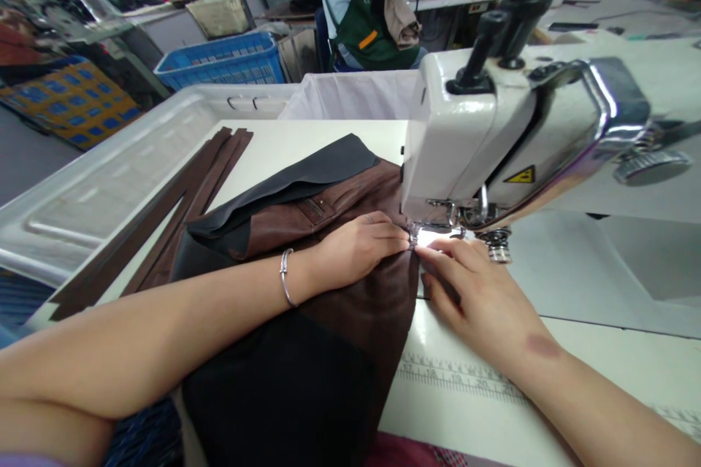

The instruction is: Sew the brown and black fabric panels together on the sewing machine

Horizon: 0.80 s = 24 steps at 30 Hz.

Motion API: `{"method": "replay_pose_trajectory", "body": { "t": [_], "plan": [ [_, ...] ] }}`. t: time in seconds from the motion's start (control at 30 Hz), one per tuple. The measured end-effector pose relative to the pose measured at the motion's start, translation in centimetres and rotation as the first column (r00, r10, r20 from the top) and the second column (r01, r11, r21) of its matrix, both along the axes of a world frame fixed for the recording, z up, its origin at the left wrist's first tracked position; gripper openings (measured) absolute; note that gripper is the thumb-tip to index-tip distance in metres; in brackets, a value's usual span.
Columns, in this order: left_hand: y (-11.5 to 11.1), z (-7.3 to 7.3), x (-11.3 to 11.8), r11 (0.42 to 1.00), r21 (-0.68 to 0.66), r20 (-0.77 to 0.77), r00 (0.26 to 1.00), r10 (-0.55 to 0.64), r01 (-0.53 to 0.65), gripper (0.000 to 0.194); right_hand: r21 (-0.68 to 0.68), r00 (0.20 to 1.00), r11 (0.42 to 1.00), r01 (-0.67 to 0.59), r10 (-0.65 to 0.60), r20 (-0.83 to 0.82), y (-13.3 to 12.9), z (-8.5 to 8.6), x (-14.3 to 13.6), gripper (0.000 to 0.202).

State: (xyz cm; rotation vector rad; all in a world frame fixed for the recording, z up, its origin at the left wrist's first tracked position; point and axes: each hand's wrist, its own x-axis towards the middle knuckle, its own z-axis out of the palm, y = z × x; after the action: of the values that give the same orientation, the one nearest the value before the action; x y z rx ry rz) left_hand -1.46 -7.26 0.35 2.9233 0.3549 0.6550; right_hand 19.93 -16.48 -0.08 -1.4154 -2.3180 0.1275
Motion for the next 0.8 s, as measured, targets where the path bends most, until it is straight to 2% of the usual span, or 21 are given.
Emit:
{"method": "replay_pose_trajectory", "body": {
  "t": [0.37,0.63,0.8],
  "plan": [
    [1.2,-0.5,0.4,1.0,-0.006,0.046,0.999,0.01,-0.009,0.024,0.006,1.0,1.0,0.014,-0.014,0.026,0.1,-0.4,0.1,0.039],
    [1.4,-0.7,0.2,0.997,-0.073,0.043,0.998,0.039,-0.035,0.026,-0.006,0.999,0.999,0.031,-0.031,0.032,0.3,-0.6,0.0,0.038],
    [1.2,-1.1,0.4,0.997,-0.073,0.032,0.999,0.003,-0.001,0.025,-0.003,0.999,1.0,0.019,-0.019,0.04,0.4,-1.0,0.2,0.035]
  ]
}}
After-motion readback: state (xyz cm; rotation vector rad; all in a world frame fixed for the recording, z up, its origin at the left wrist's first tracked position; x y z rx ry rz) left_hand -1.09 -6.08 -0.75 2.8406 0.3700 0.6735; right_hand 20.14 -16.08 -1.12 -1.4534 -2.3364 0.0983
